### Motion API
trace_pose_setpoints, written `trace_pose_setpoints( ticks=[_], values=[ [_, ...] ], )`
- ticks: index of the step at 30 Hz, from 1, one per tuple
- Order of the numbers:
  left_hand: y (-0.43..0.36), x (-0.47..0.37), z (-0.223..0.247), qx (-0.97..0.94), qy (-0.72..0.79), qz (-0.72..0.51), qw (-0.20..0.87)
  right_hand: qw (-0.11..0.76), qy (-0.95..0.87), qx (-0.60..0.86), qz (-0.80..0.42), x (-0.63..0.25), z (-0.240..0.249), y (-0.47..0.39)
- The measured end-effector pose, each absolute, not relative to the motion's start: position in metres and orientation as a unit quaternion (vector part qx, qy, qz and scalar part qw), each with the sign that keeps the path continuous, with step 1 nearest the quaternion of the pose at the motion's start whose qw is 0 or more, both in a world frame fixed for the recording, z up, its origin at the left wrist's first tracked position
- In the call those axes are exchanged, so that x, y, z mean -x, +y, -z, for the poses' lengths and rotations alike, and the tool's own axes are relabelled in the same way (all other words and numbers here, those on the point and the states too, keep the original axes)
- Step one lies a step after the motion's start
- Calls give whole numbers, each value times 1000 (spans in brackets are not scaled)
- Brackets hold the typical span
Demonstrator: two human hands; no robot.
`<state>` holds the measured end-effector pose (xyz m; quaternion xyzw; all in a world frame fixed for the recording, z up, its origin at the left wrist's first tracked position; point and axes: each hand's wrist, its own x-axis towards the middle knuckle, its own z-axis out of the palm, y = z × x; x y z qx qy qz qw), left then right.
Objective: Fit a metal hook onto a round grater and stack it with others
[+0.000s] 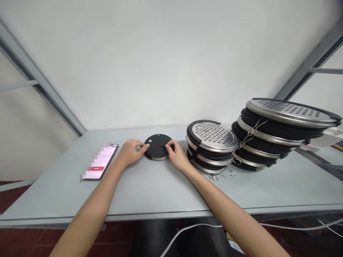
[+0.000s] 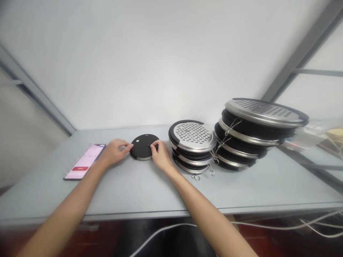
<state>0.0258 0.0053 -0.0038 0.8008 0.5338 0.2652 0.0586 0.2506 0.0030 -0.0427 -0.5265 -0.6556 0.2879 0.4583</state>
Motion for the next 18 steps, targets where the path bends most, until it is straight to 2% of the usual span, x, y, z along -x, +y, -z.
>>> trace_pose_setpoints(
  ticks=[3,5,12,18],
  values=[
    [7,-28,10,-774,559,-297,28,465,-658,538,-247,-249,41,0],
    [10,-28,18,-770,557,-307,43,468,-657,540,-241,-247,40,-4],
    [10,-33,30,-813,528,-201,143,461,-669,526,-252,-243,42,-12],
    [4,-34,14,-797,525,-286,83,471,-663,524,-255,-247,44,-5]
  ],
)
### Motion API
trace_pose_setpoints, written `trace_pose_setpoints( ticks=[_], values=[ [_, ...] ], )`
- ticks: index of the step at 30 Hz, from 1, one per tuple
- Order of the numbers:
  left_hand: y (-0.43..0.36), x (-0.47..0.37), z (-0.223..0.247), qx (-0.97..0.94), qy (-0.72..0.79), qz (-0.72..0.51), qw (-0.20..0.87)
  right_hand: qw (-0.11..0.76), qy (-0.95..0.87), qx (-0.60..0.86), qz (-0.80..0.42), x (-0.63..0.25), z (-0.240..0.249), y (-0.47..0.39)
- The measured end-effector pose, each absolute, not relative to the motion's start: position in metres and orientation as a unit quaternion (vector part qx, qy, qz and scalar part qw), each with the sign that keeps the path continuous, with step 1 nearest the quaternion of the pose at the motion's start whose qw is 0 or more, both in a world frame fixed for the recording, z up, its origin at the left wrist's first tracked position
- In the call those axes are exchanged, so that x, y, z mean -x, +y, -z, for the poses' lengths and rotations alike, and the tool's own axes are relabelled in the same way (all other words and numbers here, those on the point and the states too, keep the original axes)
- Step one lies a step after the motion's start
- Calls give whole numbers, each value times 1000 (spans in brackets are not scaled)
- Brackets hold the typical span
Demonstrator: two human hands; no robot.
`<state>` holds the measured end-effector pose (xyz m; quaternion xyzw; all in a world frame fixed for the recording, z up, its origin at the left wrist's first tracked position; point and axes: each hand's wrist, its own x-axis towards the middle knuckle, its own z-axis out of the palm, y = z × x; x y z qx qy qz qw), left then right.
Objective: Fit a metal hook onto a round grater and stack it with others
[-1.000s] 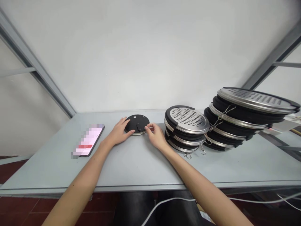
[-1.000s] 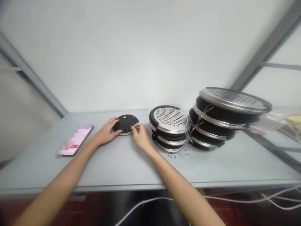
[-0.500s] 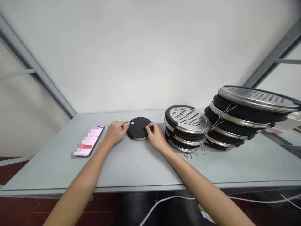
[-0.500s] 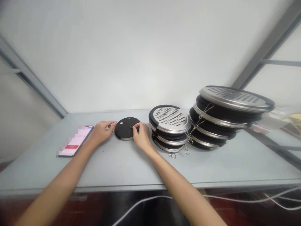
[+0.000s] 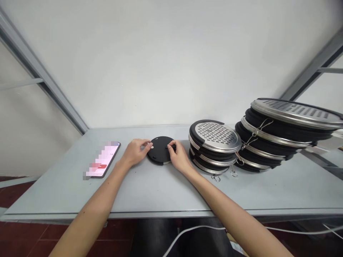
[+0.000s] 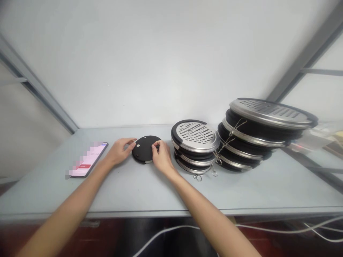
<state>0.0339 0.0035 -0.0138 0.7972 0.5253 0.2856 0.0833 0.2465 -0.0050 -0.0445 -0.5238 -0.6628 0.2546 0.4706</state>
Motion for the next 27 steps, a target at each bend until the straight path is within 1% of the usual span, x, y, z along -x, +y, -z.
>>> trace_pose_setpoints(
  ticks=[5,9,12,14,16,22,27],
  values=[
    [3,-34,14,-777,532,-320,104,454,-664,523,-282,-248,44,0],
    [8,-35,20,-768,523,-357,100,444,-704,461,-307,-244,45,-3],
    [9,-36,22,-802,480,-316,162,441,-729,409,-326,-240,46,-6],
    [8,-37,23,-816,465,-284,195,441,-735,402,-322,-239,46,-6],
    [6,-38,24,-823,460,-262,206,449,-734,416,-295,-239,46,-5],
    [4,-41,20,-822,497,-217,174,456,-695,516,-209,-242,46,-6],
    [0,-54,11,-821,527,-200,93,441,-695,533,-194,-243,37,-14]
  ],
)
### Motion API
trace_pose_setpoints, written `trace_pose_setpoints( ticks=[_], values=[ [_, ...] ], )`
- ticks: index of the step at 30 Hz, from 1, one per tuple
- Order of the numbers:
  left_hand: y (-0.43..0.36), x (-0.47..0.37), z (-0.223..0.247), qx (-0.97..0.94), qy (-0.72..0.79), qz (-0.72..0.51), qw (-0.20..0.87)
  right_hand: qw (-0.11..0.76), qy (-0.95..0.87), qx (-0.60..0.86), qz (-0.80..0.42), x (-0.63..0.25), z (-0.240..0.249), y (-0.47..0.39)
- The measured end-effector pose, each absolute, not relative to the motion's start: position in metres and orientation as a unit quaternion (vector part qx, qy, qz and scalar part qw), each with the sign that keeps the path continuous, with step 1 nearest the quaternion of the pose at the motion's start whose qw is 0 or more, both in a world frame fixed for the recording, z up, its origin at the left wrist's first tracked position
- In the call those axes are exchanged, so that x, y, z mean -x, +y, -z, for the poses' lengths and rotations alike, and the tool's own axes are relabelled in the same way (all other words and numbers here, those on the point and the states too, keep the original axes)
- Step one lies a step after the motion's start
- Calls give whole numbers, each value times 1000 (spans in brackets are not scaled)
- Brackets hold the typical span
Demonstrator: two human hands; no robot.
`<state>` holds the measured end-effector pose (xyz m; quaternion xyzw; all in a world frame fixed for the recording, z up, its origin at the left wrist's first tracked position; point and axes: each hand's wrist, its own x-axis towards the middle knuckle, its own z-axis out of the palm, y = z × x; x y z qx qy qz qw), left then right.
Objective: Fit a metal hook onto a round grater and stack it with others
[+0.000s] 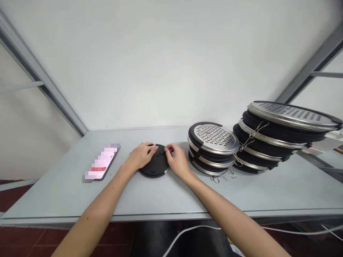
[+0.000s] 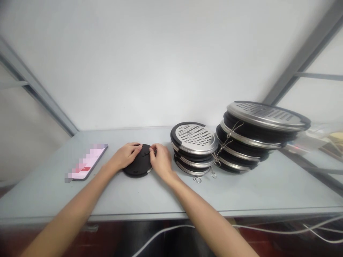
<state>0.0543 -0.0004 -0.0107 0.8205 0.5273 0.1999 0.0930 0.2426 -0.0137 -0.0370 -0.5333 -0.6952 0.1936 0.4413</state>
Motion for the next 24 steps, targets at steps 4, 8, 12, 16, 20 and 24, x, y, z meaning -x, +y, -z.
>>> trace_pose_setpoints(
  ticks=[4,8,12,16,20,24],
  values=[
    [-8,-61,3,-797,580,-169,27,427,-676,566,-202,-246,31,-14],
    [-10,-57,4,-760,632,-148,-16,423,-670,580,-191,-250,29,-10],
    [-9,-49,12,-823,535,-183,58,419,-705,537,-200,-250,33,-6],
    [-13,-46,15,-874,437,-106,184,426,-728,495,-208,-248,39,-4],
    [-16,-52,16,-834,502,-67,218,422,-726,499,-213,-248,40,-4],
    [-13,-64,25,-802,547,-111,213,425,-725,508,-190,-249,37,-5]
  ],
)
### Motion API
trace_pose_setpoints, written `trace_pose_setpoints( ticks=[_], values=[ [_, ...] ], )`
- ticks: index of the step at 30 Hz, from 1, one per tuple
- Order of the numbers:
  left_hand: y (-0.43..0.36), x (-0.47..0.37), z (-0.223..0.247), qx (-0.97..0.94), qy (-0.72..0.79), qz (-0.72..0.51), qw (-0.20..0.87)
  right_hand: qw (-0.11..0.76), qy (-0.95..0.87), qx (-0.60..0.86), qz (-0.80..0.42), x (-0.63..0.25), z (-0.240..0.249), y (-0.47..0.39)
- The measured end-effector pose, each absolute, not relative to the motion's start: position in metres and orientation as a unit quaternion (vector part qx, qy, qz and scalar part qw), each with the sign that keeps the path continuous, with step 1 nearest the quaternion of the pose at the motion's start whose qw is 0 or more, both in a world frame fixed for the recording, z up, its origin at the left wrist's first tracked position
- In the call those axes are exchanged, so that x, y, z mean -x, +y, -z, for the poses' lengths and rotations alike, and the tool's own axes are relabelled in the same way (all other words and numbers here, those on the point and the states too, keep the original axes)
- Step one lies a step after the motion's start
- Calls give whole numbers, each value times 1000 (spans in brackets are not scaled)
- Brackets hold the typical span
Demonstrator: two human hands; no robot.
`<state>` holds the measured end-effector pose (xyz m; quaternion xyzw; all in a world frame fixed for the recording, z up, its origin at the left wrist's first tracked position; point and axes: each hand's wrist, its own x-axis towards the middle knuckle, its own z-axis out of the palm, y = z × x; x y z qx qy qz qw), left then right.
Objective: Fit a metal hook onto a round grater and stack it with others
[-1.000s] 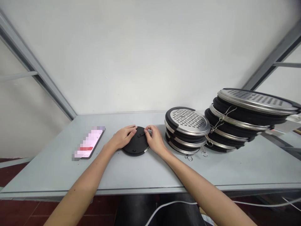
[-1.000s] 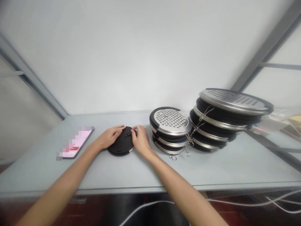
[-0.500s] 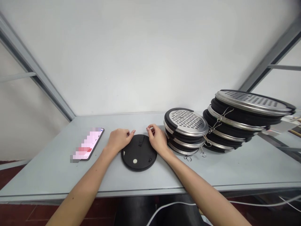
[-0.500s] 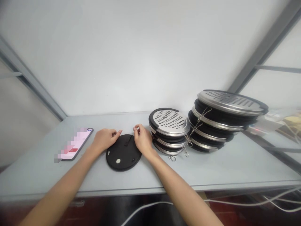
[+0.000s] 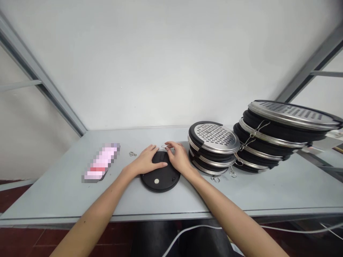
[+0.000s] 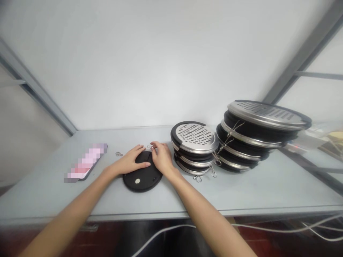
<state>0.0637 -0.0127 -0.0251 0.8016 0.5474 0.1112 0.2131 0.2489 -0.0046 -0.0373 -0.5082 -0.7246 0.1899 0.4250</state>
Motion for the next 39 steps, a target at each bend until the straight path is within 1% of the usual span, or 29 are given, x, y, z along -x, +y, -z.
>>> trace_pose_setpoints(
  ticks=[5,10,15,19,22,26,31,35,39],
  values=[
    [-7,-75,37,-781,553,-230,177,423,-728,503,-198,-249,37,-2],
    [-4,-76,33,-799,503,-275,182,416,-735,496,-203,-250,38,2],
    [2,-72,33,-818,471,-278,176,409,-742,495,-192,-253,38,4],
    [5,-67,35,-818,486,-257,171,419,-719,518,-199,-253,39,7],
    [5,-65,34,-813,494,-266,155,414,-724,519,-188,-251,39,7],
    [2,-67,32,-822,474,-285,136,381,-758,508,-150,-248,38,7],
    [1,-70,32,-814,475,-303,141,325,-822,458,-96,-249,37,13],
    [2,-70,32,-815,469,-314,130,337,-819,451,-114,-249,37,16],
    [2,-69,30,-819,468,-310,117,345,-794,480,-142,-248,38,15]
  ],
)
